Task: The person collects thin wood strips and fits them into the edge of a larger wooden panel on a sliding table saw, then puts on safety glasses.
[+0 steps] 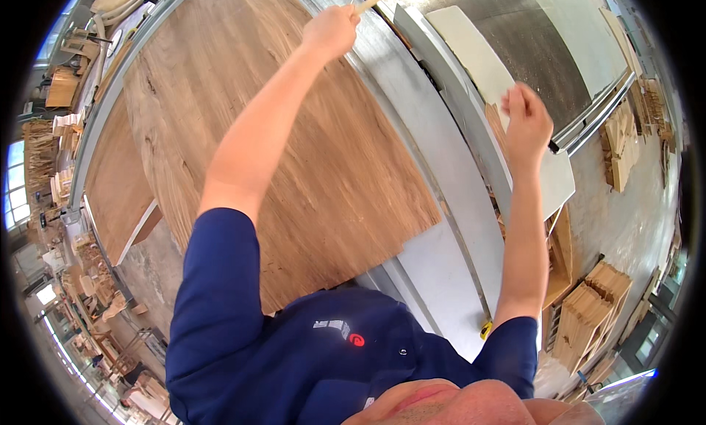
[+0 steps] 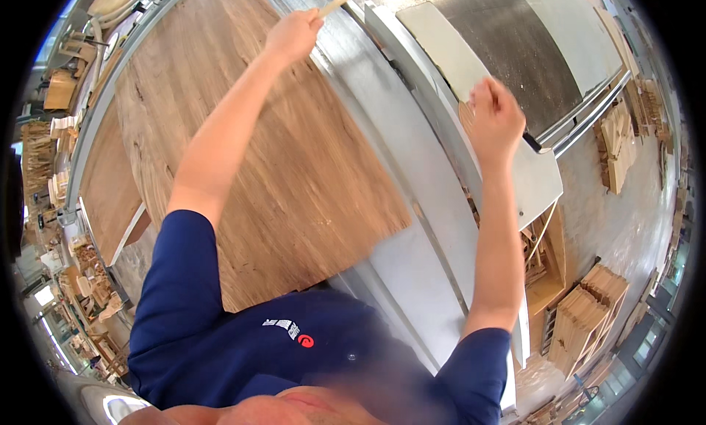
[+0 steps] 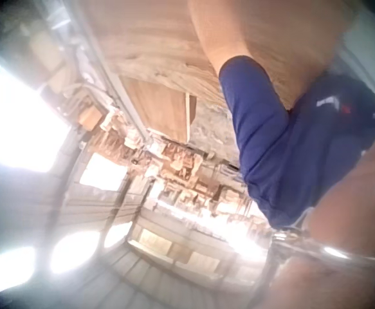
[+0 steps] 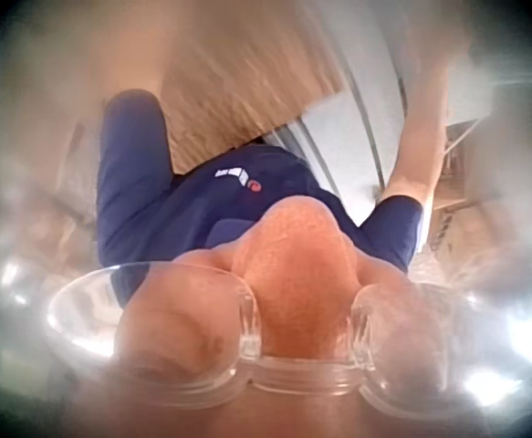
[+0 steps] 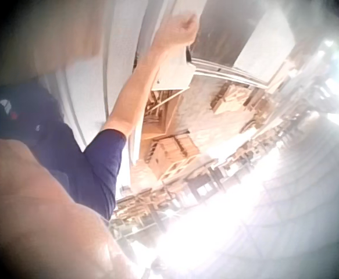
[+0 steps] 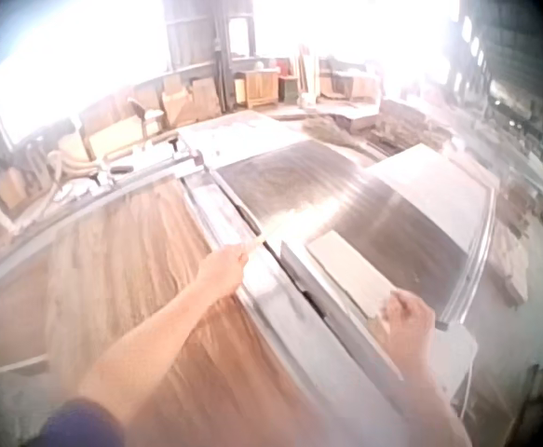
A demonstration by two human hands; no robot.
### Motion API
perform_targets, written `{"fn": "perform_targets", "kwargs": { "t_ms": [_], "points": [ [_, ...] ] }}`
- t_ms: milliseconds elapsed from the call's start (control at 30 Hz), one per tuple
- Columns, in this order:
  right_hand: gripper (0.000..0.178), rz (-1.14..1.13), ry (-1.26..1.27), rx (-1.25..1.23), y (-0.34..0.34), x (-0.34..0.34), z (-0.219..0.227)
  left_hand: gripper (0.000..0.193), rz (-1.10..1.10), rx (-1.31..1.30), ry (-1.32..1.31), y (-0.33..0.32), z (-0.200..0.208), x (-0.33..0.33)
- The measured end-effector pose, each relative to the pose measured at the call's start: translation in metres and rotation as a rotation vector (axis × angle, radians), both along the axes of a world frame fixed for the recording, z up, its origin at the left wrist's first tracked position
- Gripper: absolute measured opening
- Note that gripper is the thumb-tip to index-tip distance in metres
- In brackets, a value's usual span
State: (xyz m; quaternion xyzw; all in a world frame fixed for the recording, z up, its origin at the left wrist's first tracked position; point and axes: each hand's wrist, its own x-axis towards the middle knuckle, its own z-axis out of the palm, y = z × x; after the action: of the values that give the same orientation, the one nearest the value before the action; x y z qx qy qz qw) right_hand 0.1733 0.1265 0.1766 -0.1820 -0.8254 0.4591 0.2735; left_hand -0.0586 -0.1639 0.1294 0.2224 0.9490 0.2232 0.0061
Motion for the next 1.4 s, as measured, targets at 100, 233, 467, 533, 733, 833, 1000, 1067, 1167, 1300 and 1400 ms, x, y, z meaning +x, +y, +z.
{"fn": "perform_targets", "kwargs": {
  "t_ms": [100, 233, 467, 533, 733, 833, 1000, 1067, 1167, 1300, 1400],
  "points": [
    [0.03, 0.033, -0.03, 0.201, 0.015, -0.08, 0.0, 0.029, 0.072, -0.065, 0.017, 0.009, -0.027, -0.002],
    [0.035, 0.144, -0.078, 0.341, 0.024, -0.169, -0.029, 0.032, 0.047, -0.18, -0.035, 0.008, -0.042, -0.009],
    [0.044, 0.335, -0.23, 0.491, 0.012, -0.267, -0.094, 0.031, 0.015, -0.234, 0.206, 0.007, -0.067, -0.016],
    [0.043, 0.425, -0.29, 0.538, 0.012, -0.288, -0.105, 0.034, 0.02, -0.267, 0.261, 0.008, -0.072, -0.016],
    [0.032, 0.571, -0.536, 0.465, 0.014, -0.326, -0.116, 0.036, 0.076, -0.203, 0.283, 0.008, -0.077, -0.011],
    [0.028, 0.579, -0.697, 0.412, -0.006, -0.332, -0.092, 0.04, 0.062, -0.248, 0.19, 0.005, -0.07, -0.011],
    [0.027, 0.576, -0.79, 0.319, -0.001, -0.342, -0.098, 0.043, 0.056, -0.255, 0.173, 0.008, -0.07, -0.013],
    [0.028, 0.565, -0.813, 0.3, -0.001, -0.347, -0.105, 0.043, 0.051, -0.269, 0.163, 0.009, -0.069, -0.013],
    [0.028, 0.587, -0.854, 0.286, 0.003, -0.356, -0.112, 0.04, 0.045, -0.269, 0.146, 0.008, -0.066, -0.012],
    [0.025, 0.647, -0.856, 0.521, 0.004, -0.369, -0.125, 0.032, 0.059, -0.265, 0.14, 0.008, -0.067, -0.013],
    [0.024, 0.606, -0.904, 0.468, 0.006, -0.371, -0.129, 0.026, 0.065, -0.239, 0.143, 0.009, -0.07, -0.015]
  ]
}}
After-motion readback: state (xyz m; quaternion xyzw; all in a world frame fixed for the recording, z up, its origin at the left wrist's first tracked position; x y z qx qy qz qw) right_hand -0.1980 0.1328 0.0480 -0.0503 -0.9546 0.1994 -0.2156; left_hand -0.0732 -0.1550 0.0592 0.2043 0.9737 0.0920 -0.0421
